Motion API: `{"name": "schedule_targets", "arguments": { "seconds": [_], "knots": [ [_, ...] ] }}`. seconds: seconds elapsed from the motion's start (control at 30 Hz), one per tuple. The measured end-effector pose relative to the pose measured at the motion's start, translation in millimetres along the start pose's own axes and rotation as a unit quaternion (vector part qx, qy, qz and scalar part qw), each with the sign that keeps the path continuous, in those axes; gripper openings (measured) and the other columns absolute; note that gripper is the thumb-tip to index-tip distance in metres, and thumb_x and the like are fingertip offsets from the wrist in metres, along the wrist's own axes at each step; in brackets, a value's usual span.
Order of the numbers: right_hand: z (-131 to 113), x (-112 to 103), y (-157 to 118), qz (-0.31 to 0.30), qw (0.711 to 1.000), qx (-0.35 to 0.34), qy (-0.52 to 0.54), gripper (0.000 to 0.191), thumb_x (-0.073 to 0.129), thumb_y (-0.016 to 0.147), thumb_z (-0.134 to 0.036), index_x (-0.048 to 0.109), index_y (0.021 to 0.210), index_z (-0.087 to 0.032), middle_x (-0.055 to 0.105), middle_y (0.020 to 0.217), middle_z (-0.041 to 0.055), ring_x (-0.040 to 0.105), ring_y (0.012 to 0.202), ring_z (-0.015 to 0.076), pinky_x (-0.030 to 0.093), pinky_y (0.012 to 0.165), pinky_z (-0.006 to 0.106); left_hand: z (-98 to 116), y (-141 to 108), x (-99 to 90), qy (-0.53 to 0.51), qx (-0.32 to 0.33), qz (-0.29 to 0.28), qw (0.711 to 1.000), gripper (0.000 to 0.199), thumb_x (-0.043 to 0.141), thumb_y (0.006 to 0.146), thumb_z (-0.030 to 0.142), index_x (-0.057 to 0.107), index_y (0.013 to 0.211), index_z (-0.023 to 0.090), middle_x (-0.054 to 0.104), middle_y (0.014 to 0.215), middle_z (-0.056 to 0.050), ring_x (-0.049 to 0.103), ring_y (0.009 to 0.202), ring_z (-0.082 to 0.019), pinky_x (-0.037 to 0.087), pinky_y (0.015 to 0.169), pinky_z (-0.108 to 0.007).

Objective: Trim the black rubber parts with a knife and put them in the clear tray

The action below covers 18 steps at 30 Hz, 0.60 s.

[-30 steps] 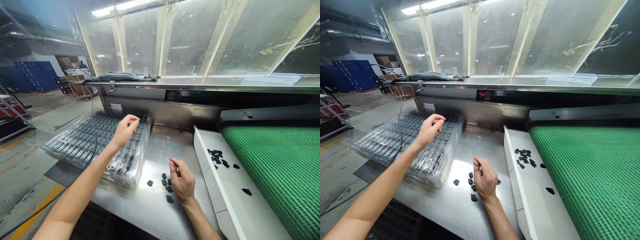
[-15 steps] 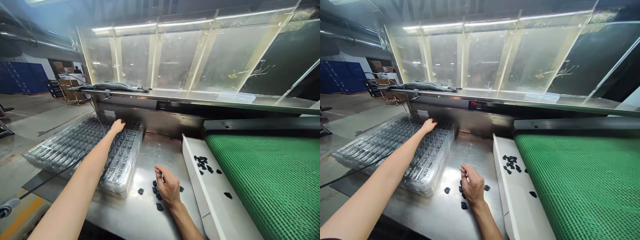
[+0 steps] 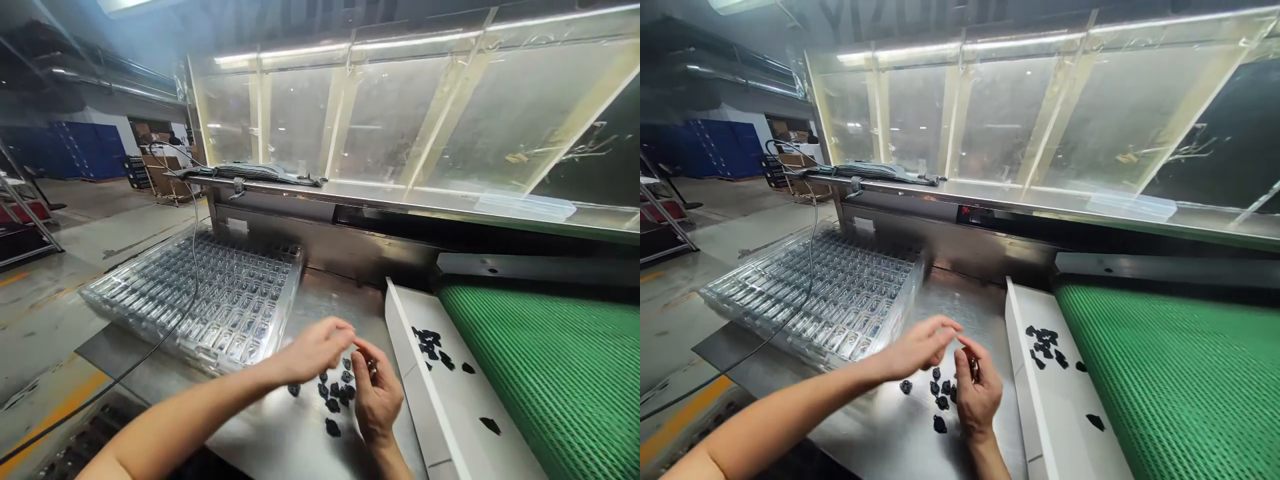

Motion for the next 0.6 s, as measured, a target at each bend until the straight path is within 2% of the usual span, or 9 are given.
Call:
{"name": "schedule_targets", "arguments": {
  "seconds": [0.07, 0.13, 0.23, 0.37, 0.53, 0.6],
  "knots": [
    [4.0, -1.2, 0.4, -0.003, 1.000, 0.015, 0.023, 0.031, 0.066, 0.102, -0.044, 0.079, 0.112, -0.017, 0.077, 0.101, 0.0090, 0.074, 0.085, 0.0200, 0.059, 0.075, 0.026, -19.8, -2.6, 22.5, -0.047, -0.001, 0.001, 0.999, 0.067, 0.058, 0.095, 0.075, 0.063, 0.125, 0.016, 0.053, 0.073, 0.003, 0.045, 0.059, -0.010, 0.034, 0.054, -0.022],
    [9.7, 2.3, 1.8, -0.027, 0.998, 0.037, 0.045, 0.032, 0.066, 0.102, -0.046, 0.080, 0.111, -0.018, 0.078, 0.105, 0.0096, 0.075, 0.094, 0.0222, 0.060, 0.084, 0.028, -35.5, 3.2, 30.1, -0.093, 0.001, 0.018, 0.995, 0.070, 0.056, 0.094, 0.079, 0.063, 0.122, 0.015, 0.055, 0.078, 0.001, 0.043, 0.059, -0.009, 0.033, 0.054, -0.022],
    [13.2, 11.2, 5.8, -0.082, 0.994, 0.051, 0.052, 0.033, 0.069, 0.100, -0.048, 0.081, 0.112, -0.020, 0.077, 0.104, 0.0082, 0.073, 0.092, 0.0214, 0.060, 0.081, 0.027, -52.7, 16.3, 26.0, -0.124, -0.006, 0.056, 0.991, 0.078, 0.053, 0.092, 0.084, 0.062, 0.123, 0.014, 0.056, 0.078, 0.001, 0.041, 0.055, -0.009, 0.028, 0.051, -0.023],
    [8.6, 21.5, 9.9, -0.136, 0.990, 0.030, 0.022, 0.031, 0.072, 0.097, -0.048, 0.082, 0.110, -0.021, 0.069, 0.080, 0.0025, 0.060, 0.062, 0.0145, 0.053, 0.060, 0.023, -68.2, 26.3, 14.7, -0.135, 0.001, 0.100, 0.986, 0.080, 0.049, 0.091, 0.087, 0.062, 0.124, 0.014, 0.060, 0.071, 0.000, 0.050, 0.055, -0.013, 0.032, 0.052, -0.024],
    [13.7, 33.0, 6.8, -0.170, 0.982, 0.068, 0.036, 0.031, 0.076, 0.093, -0.049, 0.080, 0.103, -0.020, 0.071, 0.083, 0.0035, 0.066, 0.070, 0.0175, 0.058, 0.068, 0.024, -90.1, 30.9, 10.8, -0.157, 0.012, 0.109, 0.981, 0.085, 0.044, 0.089, 0.091, 0.061, 0.119, 0.013, 0.063, 0.067, -0.002, 0.055, 0.057, -0.016, 0.039, 0.058, -0.028],
    [15.9, 35.3, 5.1, -0.180, 0.980, 0.074, 0.031, 0.030, 0.077, 0.092, -0.048, 0.077, 0.100, -0.019, 0.070, 0.082, 0.0036, 0.066, 0.069, 0.0175, 0.058, 0.066, 0.023, -95.9, 30.4, 7.9, -0.164, 0.014, 0.127, 0.978, 0.085, 0.045, 0.088, 0.092, 0.063, 0.116, 0.014, 0.062, 0.068, -0.001, 0.055, 0.059, -0.017, 0.040, 0.060, -0.029]
  ]
}}
Point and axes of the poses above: each hand's wrist, its own y-axis towards the middle knuckle, its own x-axis out of the palm, z = x × y, the point moved 9 cm from there along y, towards the middle knuckle
